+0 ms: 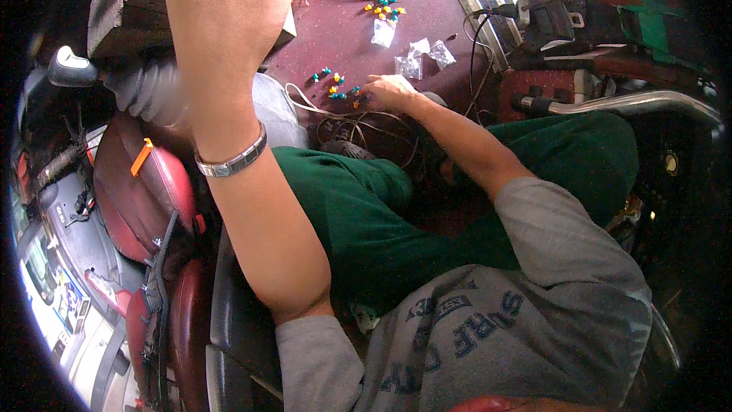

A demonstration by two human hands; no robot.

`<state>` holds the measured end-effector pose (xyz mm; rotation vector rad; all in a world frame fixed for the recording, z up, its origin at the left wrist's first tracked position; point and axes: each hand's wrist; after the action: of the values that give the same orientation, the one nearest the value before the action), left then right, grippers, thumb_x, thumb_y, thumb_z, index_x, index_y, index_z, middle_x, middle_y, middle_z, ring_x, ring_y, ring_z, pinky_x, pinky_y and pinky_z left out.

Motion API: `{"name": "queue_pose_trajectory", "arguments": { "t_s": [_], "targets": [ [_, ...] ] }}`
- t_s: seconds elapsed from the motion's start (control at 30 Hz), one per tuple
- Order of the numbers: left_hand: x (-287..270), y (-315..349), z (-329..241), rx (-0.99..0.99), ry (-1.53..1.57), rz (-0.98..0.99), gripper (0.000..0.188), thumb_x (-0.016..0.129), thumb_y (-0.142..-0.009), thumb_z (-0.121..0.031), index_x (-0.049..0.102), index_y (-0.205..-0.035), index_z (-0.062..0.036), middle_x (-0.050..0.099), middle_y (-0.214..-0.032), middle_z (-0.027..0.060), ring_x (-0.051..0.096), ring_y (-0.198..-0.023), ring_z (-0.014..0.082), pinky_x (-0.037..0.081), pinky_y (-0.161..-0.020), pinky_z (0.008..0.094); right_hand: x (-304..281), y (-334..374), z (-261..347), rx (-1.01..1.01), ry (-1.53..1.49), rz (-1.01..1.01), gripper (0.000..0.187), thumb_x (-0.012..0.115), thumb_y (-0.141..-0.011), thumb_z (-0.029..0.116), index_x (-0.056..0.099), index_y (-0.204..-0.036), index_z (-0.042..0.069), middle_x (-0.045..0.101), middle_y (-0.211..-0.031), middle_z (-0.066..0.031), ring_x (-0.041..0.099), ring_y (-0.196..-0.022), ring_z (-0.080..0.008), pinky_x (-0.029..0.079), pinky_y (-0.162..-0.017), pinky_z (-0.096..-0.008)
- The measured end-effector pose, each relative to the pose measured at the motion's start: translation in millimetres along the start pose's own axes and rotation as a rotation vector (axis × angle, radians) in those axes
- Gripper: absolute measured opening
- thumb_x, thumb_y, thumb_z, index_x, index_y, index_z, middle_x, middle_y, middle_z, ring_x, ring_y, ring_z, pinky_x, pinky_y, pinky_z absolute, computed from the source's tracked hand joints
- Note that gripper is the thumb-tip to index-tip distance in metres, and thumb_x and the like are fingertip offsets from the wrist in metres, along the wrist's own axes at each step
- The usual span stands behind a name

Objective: The person sits on the floor of a vehicle cabin and repeatedly picks up small colored plastic wire connectors and clear plastic bags. They insert the connectors into the bags one by one and place the filled bags on the floor.

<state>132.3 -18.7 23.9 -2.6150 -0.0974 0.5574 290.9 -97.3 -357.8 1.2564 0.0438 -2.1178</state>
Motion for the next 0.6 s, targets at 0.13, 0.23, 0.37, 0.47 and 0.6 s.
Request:
{"name": "queue_pose_trajectory", "arguments": {
  "t_s": [0.13, 0.23, 0.37, 0.47, 0.6],
  "targets": [
    [1, -1, 0, 0.003, -0.003, 0.011, 0.023, 0.066, -0.098, -0.008, 0.068, -0.118, 0.0016, 0.070, -0.101, 0.0077, 0.065, -0.088, 0.0113, 0.053, -0.071, 0.0232, 16, -1, 1, 0.004, 0.003, -0.039, 0.047, 0.077, -0.081, 0.025, 0.069, -0.127, 0.022, 0.065, -0.112, -0.0082, 0.069, -0.104, -0.0332, 0.058, -0.085, -0.0464],
    [3, -1, 1, -0.001, 0.002, 0.014, 0.023, 0.066, -0.098, -0.008, 0.068, -0.118, 0.0018, 0.070, -0.100, 0.0076, 0.064, -0.085, 0.0105, 0.052, -0.069, 0.0225, 30, -2, -7, 0.030, 0.015, -0.083, 0.045, 0.075, -0.082, 0.022, 0.069, -0.126, 0.019, 0.066, -0.116, -0.0093, 0.069, -0.104, -0.0342, 0.058, -0.086, -0.0471],
    [2, 0, -1, -0.025, -0.024, 0.006, 0.023, 0.066, -0.098, -0.008, 0.068, -0.118, 0.0024, 0.069, -0.099, 0.0078, 0.064, -0.081, 0.0096, 0.052, -0.066, 0.0224, 34, -1, -6, 0.099, 0.019, -0.123, 0.043, 0.071, -0.083, 0.019, 0.066, -0.126, 0.015, 0.067, -0.116, -0.0116, 0.070, -0.103, -0.0355, 0.058, -0.087, -0.0478],
    [4, 4, -8, -0.003, -0.063, -0.001, 0.023, 0.066, -0.098, -0.008, 0.067, -0.118, 0.0027, 0.069, -0.099, 0.0081, 0.064, -0.079, 0.0096, 0.051, -0.065, 0.0225, 28, 0, -3, 0.135, -0.004, -0.110, 0.044, 0.067, -0.085, 0.020, 0.064, -0.128, 0.014, 0.069, -0.112, -0.0129, 0.070, -0.101, -0.0361, 0.058, -0.086, -0.0480],
    [1, 2, -4, -0.038, 0.017, 0.025, 0.023, 0.066, -0.098, -0.008, 0.067, -0.118, 0.0028, 0.069, -0.099, 0.0082, 0.064, -0.079, 0.0099, 0.051, -0.065, 0.0226, 23, -1, -5, 0.105, -0.014, -0.053, 0.044, 0.062, -0.086, 0.020, 0.063, -0.130, 0.015, 0.069, -0.108, -0.0139, 0.070, -0.099, -0.0367, 0.059, -0.084, -0.0482]
  ]
}}
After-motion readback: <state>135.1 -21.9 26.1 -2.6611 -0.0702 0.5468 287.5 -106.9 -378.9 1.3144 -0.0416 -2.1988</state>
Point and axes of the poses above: each hand's wrist, its own y-axis away from the middle knuckle, its own x-axis out of the palm, z = x × y
